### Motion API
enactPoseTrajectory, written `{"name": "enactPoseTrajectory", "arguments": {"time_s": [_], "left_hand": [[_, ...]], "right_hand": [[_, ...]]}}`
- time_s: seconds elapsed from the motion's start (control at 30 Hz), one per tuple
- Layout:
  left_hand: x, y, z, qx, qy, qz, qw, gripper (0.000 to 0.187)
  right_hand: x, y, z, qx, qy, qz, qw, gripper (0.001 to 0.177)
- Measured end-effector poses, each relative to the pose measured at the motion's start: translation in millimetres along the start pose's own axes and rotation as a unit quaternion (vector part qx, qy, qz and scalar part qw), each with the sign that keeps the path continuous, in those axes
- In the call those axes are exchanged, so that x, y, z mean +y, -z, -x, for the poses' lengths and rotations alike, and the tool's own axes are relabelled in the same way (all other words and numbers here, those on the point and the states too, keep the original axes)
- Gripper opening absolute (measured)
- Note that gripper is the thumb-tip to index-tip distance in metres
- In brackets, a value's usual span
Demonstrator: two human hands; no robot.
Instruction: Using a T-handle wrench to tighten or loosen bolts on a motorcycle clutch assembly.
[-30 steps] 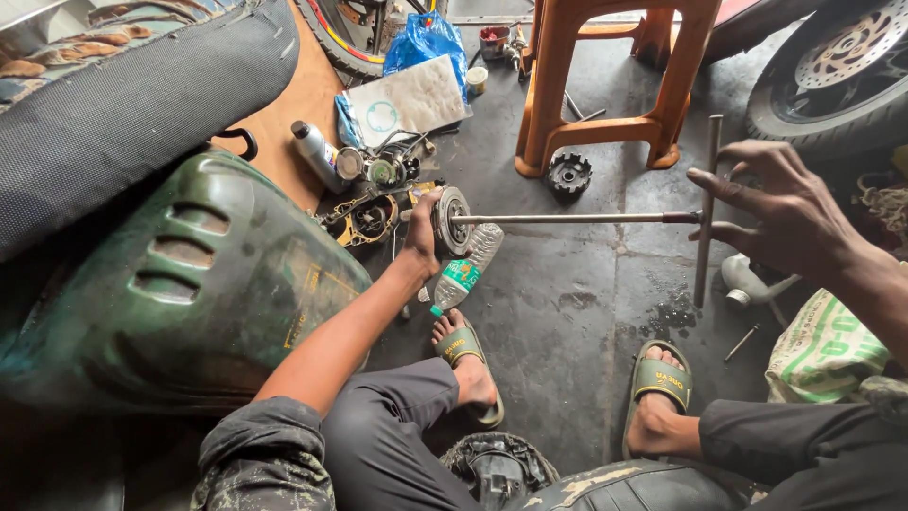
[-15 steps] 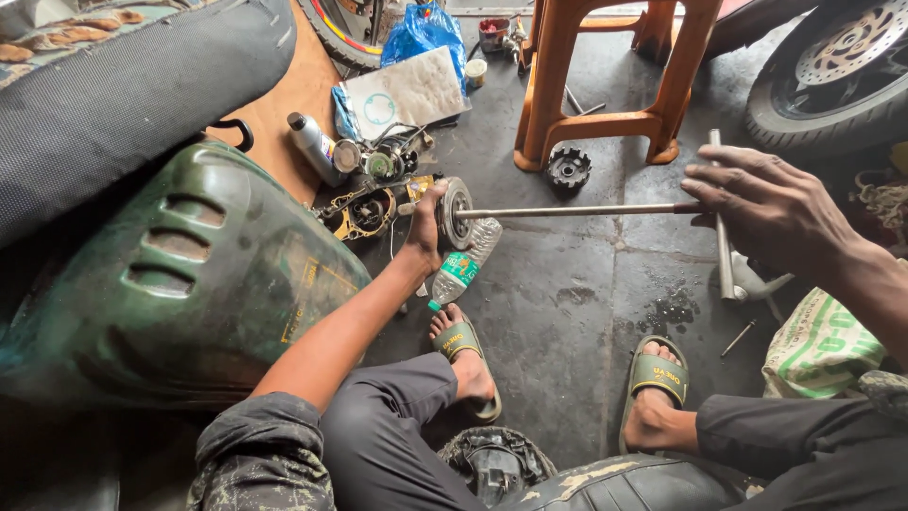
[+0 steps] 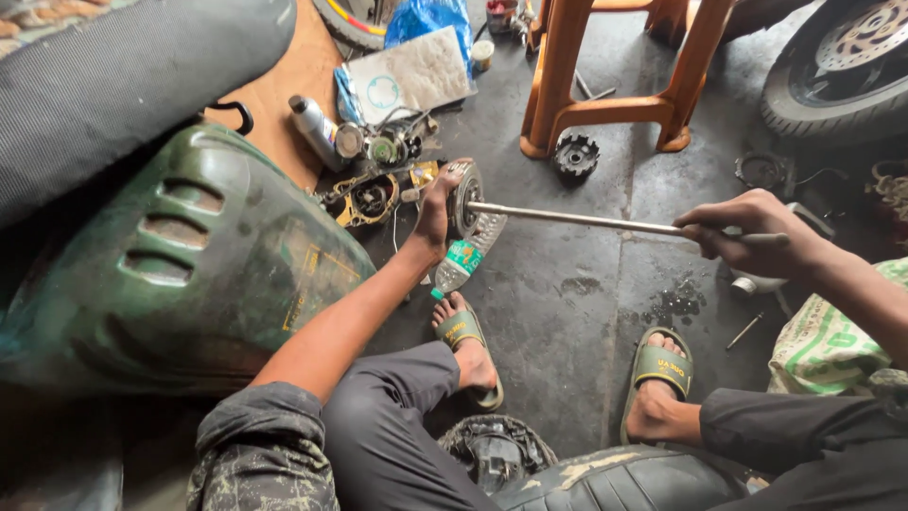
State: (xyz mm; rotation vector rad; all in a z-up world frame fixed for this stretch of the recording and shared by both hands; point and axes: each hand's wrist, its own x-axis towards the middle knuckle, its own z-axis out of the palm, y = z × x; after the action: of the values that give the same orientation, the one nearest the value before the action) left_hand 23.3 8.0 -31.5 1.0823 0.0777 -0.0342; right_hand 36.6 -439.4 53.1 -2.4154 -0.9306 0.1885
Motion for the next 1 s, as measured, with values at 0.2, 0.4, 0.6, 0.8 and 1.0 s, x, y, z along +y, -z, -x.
{"name": "enactPoseTrajectory", "arguments": {"time_s": [0.2, 0.4, 0.6, 0.8, 1.0], "left_hand": [[-3, 0, 6, -0.006, -0.069, -0.087, 0.994, 0.045], [17, -12, 12, -0.046, -0.079, -0.094, 0.991, 0.052], [19, -8, 6, 0.017, 0.029, 0.02, 0.999, 0.055], [16, -5, 8, 0.021, 0.068, 0.017, 0.997, 0.056], [15, -5, 6, 0.003, 0.066, 0.011, 0.998, 0.055]], "right_hand": [[2, -3, -5, -0.13, -0.233, -0.232, 0.935, 0.036], [12, -4, -1, -0.204, -0.196, -0.271, 0.92, 0.037], [5, 2, -1, -0.12, -0.162, -0.188, 0.961, 0.035], [-27, 10, -3, -0.059, -0.133, -0.051, 0.988, 0.03], [-29, 10, 0, -0.024, -0.041, 0.033, 0.998, 0.023]]}}
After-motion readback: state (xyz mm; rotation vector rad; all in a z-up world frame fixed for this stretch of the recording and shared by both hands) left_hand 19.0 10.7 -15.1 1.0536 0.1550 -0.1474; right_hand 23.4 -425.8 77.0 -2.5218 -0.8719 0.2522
